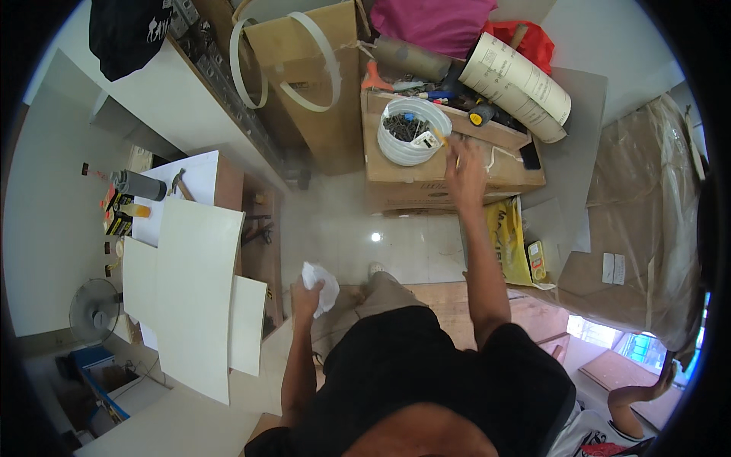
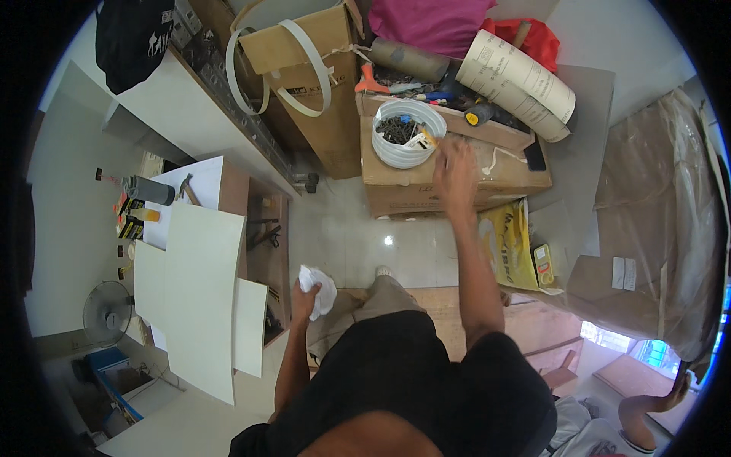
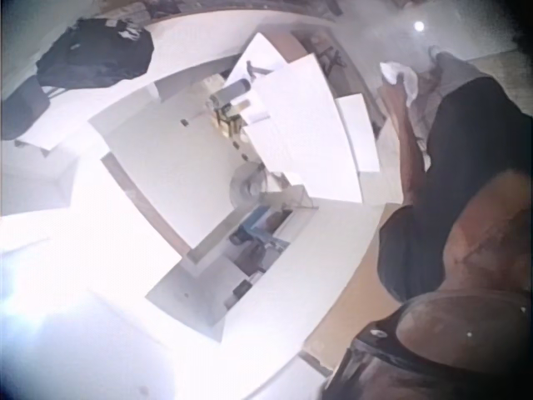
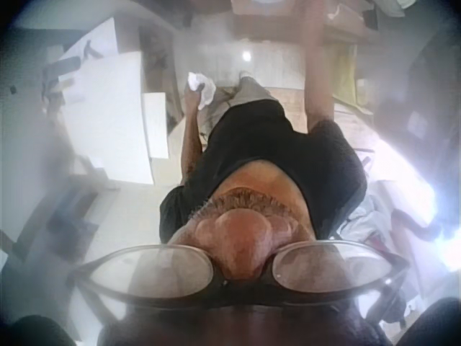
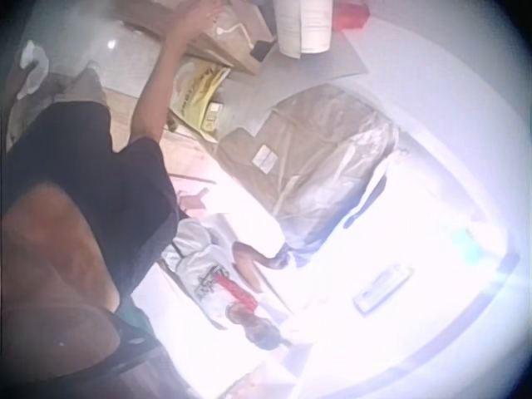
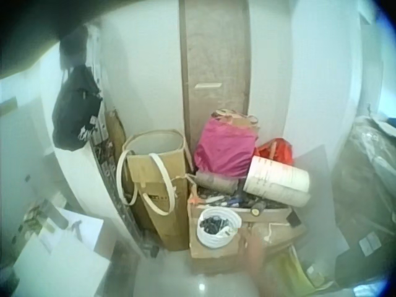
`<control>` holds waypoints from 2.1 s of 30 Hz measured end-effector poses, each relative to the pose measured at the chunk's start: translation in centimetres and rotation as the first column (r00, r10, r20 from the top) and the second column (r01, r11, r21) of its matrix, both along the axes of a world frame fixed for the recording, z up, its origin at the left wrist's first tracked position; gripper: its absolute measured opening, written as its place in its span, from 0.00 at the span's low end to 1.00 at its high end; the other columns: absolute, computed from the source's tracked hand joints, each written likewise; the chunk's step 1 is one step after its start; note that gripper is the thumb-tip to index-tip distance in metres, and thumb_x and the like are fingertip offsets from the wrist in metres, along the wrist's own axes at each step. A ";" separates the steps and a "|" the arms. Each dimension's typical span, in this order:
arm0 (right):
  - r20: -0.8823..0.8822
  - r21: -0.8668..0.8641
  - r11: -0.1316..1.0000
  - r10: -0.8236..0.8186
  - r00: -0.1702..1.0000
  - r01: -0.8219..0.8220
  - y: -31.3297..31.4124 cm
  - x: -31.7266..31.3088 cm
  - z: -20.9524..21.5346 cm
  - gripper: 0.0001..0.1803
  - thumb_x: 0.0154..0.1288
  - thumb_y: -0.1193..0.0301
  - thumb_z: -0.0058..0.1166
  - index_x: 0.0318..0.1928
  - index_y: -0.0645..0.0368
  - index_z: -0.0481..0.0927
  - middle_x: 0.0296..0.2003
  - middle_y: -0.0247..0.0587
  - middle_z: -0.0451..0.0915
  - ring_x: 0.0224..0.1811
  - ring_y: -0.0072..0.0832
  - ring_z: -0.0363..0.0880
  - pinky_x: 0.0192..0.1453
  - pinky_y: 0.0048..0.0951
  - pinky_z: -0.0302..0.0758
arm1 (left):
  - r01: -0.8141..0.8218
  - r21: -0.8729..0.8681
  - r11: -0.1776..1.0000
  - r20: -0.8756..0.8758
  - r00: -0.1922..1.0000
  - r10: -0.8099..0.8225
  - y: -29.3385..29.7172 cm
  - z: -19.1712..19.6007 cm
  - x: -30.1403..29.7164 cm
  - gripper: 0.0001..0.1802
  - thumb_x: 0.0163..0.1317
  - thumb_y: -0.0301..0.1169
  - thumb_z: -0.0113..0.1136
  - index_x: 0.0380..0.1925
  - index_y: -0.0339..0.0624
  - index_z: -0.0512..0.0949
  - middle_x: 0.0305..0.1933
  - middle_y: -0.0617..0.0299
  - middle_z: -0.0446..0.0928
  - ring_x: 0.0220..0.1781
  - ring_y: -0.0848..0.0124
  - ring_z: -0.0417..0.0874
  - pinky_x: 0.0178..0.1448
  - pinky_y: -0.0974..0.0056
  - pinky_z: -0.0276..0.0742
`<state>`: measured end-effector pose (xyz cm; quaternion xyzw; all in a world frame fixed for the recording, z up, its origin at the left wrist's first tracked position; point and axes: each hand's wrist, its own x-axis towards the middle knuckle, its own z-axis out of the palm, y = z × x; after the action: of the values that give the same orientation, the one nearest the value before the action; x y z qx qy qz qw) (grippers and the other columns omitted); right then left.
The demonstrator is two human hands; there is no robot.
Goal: The person assembles a white curved furniture panel by applying a thin wooden edge banding to its curved edge. They align the strip, press it into place, and smooth it along the curve, then wipe the surface with a cloth.
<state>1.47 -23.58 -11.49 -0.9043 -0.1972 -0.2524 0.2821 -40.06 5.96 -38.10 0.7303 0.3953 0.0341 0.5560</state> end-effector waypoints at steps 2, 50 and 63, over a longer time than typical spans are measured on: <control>0.019 -0.080 0.997 -0.011 1.000 0.013 0.6 4.7 1.6 0.17 0.72 0.75 0.63 0.59 0.55 0.91 0.48 0.53 0.84 0.55 0.55 0.82 0.60 0.54 0.80 | -0.080 -0.046 0.996 0.091 0.992 0.084 -0.4 5.3 3.0 0.28 0.68 0.36 0.75 0.65 0.34 0.83 0.57 0.46 0.91 0.59 0.54 0.92 0.65 0.53 0.84; -0.611 0.524 0.470 0.789 0.071 -0.710 84.8 4.9 -15.3 0.17 0.86 0.64 0.54 0.37 0.62 0.80 0.21 0.37 0.76 0.20 0.23 0.73 0.27 0.33 0.69 | -0.969 0.236 -0.069 0.056 -0.057 0.997 46.9 13.6 11.6 0.19 0.80 0.39 0.66 0.39 0.30 0.85 0.32 0.62 0.83 0.34 0.72 0.77 0.42 0.61 0.78; -0.740 0.434 0.559 0.669 0.075 -0.707 98.5 -3.1 -20.0 0.26 0.90 0.53 0.49 0.70 0.62 0.75 0.54 0.51 0.84 0.54 0.41 0.84 0.59 0.43 0.79 | -0.751 0.658 -0.057 -0.049 -0.119 0.992 47.3 11.0 13.7 0.18 0.80 0.35 0.65 0.36 0.27 0.80 0.28 0.52 0.80 0.31 0.64 0.76 0.39 0.54 0.75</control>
<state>-1.63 74.97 -31.48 -0.7000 -0.4348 0.3962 0.4049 -26.38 53.28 -27.08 0.3136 0.9025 0.2896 0.0574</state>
